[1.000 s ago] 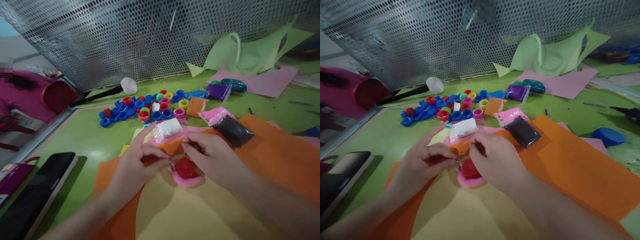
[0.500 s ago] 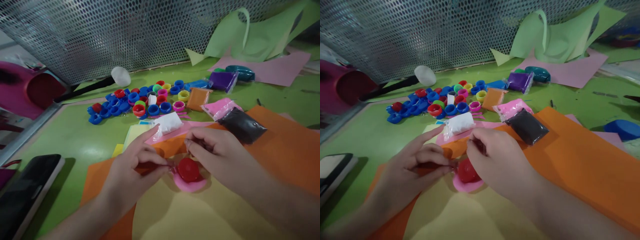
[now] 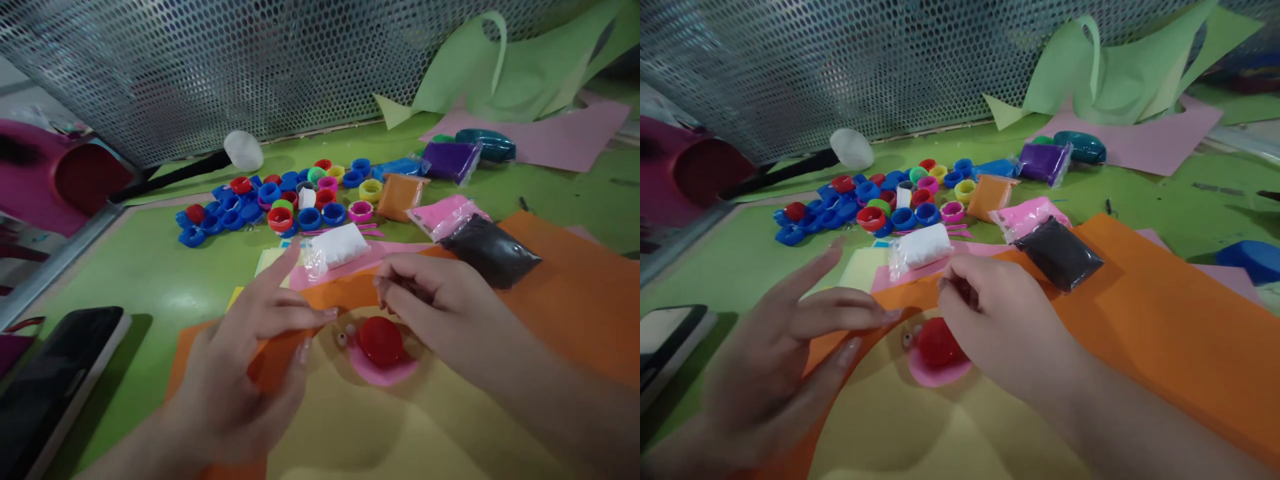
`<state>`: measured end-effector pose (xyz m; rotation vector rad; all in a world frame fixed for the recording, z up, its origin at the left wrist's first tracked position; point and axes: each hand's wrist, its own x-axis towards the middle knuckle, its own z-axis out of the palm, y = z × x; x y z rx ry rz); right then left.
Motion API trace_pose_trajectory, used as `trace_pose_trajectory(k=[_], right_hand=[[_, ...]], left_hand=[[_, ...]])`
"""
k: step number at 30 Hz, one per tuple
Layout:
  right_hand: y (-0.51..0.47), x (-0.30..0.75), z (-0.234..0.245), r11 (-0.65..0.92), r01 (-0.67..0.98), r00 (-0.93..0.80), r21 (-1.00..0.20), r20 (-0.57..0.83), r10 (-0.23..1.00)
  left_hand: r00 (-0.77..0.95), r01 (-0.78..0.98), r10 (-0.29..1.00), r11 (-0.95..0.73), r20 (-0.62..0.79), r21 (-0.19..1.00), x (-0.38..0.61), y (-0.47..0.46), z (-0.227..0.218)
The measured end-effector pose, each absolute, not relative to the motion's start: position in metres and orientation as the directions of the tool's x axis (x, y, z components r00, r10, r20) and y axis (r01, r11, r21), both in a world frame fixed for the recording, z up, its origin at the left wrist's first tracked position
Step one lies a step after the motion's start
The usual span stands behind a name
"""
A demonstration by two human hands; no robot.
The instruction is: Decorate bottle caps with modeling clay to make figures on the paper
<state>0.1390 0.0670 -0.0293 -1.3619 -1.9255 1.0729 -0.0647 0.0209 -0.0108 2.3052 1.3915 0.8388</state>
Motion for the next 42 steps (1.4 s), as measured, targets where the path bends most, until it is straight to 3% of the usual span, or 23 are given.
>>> trace_pose_trajectory(k=[4,13,21,29,42], right_hand=[[0.067,0.1394,-0.0297,0.152,0.498,-0.343,-0.854,-0.033,0.939],[0.0687,0.1398,-0.0282,0.129,0.487,-0.345,-0.864,-0.054,0.937],[0.0688,0.1402,-0.0318,0.135,0.473,-0.356,-0.871,-0.049,0.933],[0.0691,0.1392,-0.0319,0.117,0.472,-0.352,-0.874,-0.065,0.934],[0.0686,0.1386,-0.0321,0.097,0.438,-0.353,-0.894,-0.072,0.933]], left_hand=[[0.465,0.691,0.825,-0.566,0.322,0.45,-0.0659,0.0168,-0.0119],[0.512,0.693,0.795,-0.606,0.327,0.391,-0.0651,0.0152,-0.0129],[0.459,0.661,0.818,-0.575,0.346,0.482,-0.0607,0.0196,-0.0117],[0.489,0.601,0.762,-0.648,0.425,0.469,-0.0585,0.0207,-0.0138],[0.482,0.587,0.784,-0.62,0.391,0.52,-0.0571,0.0204,-0.0114]])
